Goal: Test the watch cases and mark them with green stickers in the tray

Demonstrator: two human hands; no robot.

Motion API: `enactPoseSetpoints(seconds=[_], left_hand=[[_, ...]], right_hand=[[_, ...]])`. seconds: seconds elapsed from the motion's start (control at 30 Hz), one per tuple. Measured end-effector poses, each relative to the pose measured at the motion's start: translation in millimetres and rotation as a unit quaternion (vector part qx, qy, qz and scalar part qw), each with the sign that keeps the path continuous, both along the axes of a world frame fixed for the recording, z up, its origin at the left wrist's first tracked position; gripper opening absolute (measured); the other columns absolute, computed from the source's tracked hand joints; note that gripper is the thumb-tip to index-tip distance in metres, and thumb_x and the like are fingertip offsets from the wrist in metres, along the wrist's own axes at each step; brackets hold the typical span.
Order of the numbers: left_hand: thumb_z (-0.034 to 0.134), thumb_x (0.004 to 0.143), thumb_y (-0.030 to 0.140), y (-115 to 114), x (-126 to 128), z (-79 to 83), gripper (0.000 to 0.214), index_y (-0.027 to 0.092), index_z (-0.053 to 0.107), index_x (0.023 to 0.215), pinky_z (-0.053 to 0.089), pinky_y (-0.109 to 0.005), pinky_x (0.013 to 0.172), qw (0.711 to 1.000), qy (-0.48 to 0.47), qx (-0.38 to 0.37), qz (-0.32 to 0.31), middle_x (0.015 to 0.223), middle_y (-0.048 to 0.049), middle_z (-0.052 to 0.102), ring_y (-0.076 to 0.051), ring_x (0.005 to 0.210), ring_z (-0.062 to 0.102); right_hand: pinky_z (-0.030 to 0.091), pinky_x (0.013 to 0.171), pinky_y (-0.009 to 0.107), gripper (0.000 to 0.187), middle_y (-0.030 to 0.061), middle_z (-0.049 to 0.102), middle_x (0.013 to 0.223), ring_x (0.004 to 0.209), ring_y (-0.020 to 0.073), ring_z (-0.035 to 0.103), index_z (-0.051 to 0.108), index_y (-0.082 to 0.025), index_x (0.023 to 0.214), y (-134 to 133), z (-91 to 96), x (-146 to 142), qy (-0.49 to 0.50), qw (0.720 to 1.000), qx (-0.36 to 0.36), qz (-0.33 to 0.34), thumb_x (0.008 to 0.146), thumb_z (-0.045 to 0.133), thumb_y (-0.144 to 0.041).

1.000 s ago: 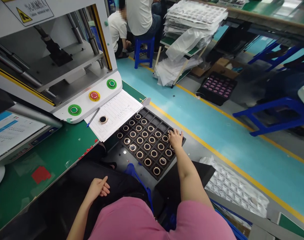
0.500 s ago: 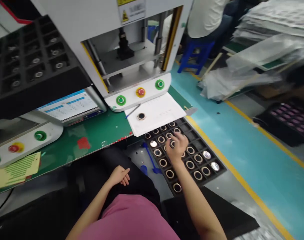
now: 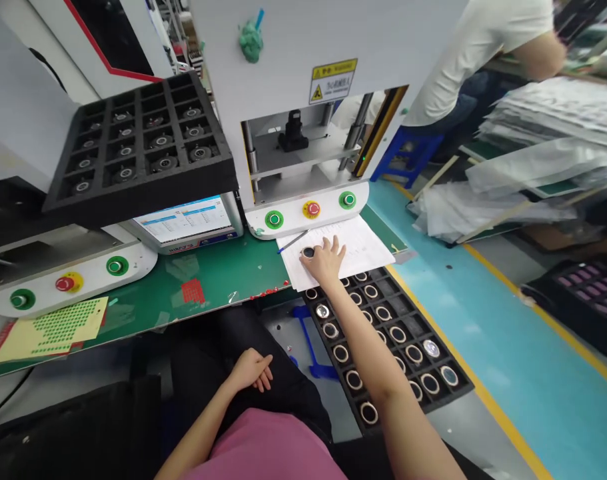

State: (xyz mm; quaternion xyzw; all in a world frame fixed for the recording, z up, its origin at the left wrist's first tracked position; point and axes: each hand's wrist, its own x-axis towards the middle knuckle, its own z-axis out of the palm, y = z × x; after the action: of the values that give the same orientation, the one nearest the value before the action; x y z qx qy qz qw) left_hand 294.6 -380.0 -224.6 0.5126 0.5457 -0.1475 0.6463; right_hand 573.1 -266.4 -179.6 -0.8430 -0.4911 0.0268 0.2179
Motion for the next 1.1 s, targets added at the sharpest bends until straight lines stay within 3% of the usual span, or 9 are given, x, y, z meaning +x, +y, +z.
enactPoseSetpoints(seconds=[0.2, 0.37, 0.47, 0.57, 0.6, 0.63, 0.77, 0.93, 1.1], left_hand=[[0.054, 0.094, 0.041, -1.1, -6.3, 7.8, 0.031, 0.012, 0.063, 0.093, 0.055, -0.031, 0.068, 0.995, -0.082, 0.023, 0.055, 0.081, -0.0023, 0.066, -0.013, 0.068, 0.063], [0.064, 0.079, 0.059, 0.8, -14.5, 56.0, 0.051, 0.01, 0.067, 0.093, 0.052, -0.034, 0.081, 0.954, -0.235, 0.078, 0.17, 0.088, -0.0127, 0.072, -0.02, 0.081, 0.068], [0.059, 0.073, 0.071, 2.4, -13.1, 100.9, 0.072, 0.01, 0.065, 0.11, 0.052, -0.037, 0.085, 0.907, -0.346, 0.067, 0.232, 0.105, -0.0185, 0.072, -0.025, 0.094, 0.069], [0.064, 0.076, 0.062, 3.1, -10.1, 141.2, 0.059, 0.011, 0.068, 0.106, 0.055, -0.036, 0.085, 0.805, -0.48, 0.014, 0.35, 0.101, -0.0157, 0.073, -0.025, 0.092, 0.07], [0.068, 0.077, 0.056, 2.8, -10.1, 151.7, 0.05, 0.012, 0.07, 0.1, 0.056, -0.034, 0.082, 0.77, -0.51, 0.001, 0.383, 0.095, -0.0131, 0.074, -0.023, 0.087, 0.071], [0.072, 0.076, 0.05, 2.1, -11.0, 160.6, 0.041, 0.013, 0.071, 0.093, 0.058, -0.031, 0.076, 0.746, -0.527, -0.002, 0.407, 0.088, -0.0101, 0.074, -0.02, 0.079, 0.071], [0.073, 0.08, 0.037, -3.7, -22.4, 181.6, 0.023, 0.014, 0.071, 0.085, 0.057, -0.022, 0.055, 0.744, -0.514, 0.111, 0.413, 0.072, -0.004, 0.072, -0.012, 0.056, 0.066], [0.065, 0.087, 0.027, -11.3, -38.7, 191.6, 0.014, 0.015, 0.071, 0.093, 0.059, -0.022, 0.063, 0.761, -0.439, 0.314, 0.359, 0.078, -0.0037, 0.074, -0.013, 0.064, 0.07], [0.061, 0.089, 0.02, -13.7, -51.9, 196.7, 0.011, 0.016, 0.07, 0.094, 0.055, -0.017, 0.067, 0.778, -0.332, 0.468, 0.256, 0.083, -0.0027, 0.073, -0.011, 0.072, 0.069]], right_hand=[[0.0, 0.112, 0.064, 0.049, 0.0291, 0.046, 0.139, 0.142, 0.044, 0.014, 0.071, -0.002, 0.098, 4.0, 21.5, -23.3, 0.123, 0.991, 0.056, -0.024, 0.077, 0.055, -0.044], [0.039, 0.103, 0.051, 0.07, 0.0167, 0.064, 0.125, 0.123, 0.0324, 0.053, 0.072, -0.016, 0.103, -31.5, 60.1, -70.0, 0.336, 0.928, 0.095, 0.128, 0.079, 0.038, -0.073], [0.049, 0.096, 0.045, 0.084, 0.0123, 0.065, 0.125, 0.118, 0.0292, 0.059, 0.072, -0.021, 0.105, -68.7, 79.0, -117.7, 0.507, 0.818, 0.101, 0.25, 0.074, 0.028, -0.086], [0.043, 0.104, 0.048, 0.064, 0.0105, 0.063, 0.13, 0.123, 0.0315, 0.056, 0.075, -0.024, 0.098, -95.5, 92.0, -156.3, 0.726, 0.603, 0.087, 0.319, 0.067, 0.058, -0.077], [0.041, 0.106, 0.049, 0.057, 0.0099, 0.063, 0.13, 0.123, 0.0317, 0.055, 0.076, -0.025, 0.098, -100.2, 95.6, -164.2, 0.756, 0.562, 0.077, 0.327, 0.067, 0.064, -0.072], [0.041, 0.105, 0.049, 0.053, 0.0093, 0.063, 0.129, 0.124, 0.0312, 0.055, 0.076, -0.026, 0.099, -103.2, 99.2, -169.4, 0.758, 0.554, 0.069, 0.337, 0.068, 0.067, -0.068], [0.038, 0.108, 0.052, 0.044, 0.0095, 0.06, 0.133, 0.133, 0.0306, 0.047, 0.071, -0.03, 0.112, -107.4, 115.4, -169.7, 0.647, 0.639, 0.094, 0.405, 0.075, 0.071, -0.055], [0.034, 0.111, 0.056, 0.028, 0.0051, 0.06, 0.133, 0.135, 0.0283, 0.044, 0.069, -0.034, 0.113, -118.1, 135.3, -164.3, 0.458, 0.763, 0.22, 0.399, 0.085, 0.066, -0.03], [0.043, 0.104, 0.056, 0.028, 0.0029, 0.066, 0.119, 0.128, 0.03, 0.05, 0.073, -0.034, 0.097, -124.6, 146.6, -166.6, 0.343, 0.808, 0.278, 0.389, 0.08, 0.069, -0.013]])
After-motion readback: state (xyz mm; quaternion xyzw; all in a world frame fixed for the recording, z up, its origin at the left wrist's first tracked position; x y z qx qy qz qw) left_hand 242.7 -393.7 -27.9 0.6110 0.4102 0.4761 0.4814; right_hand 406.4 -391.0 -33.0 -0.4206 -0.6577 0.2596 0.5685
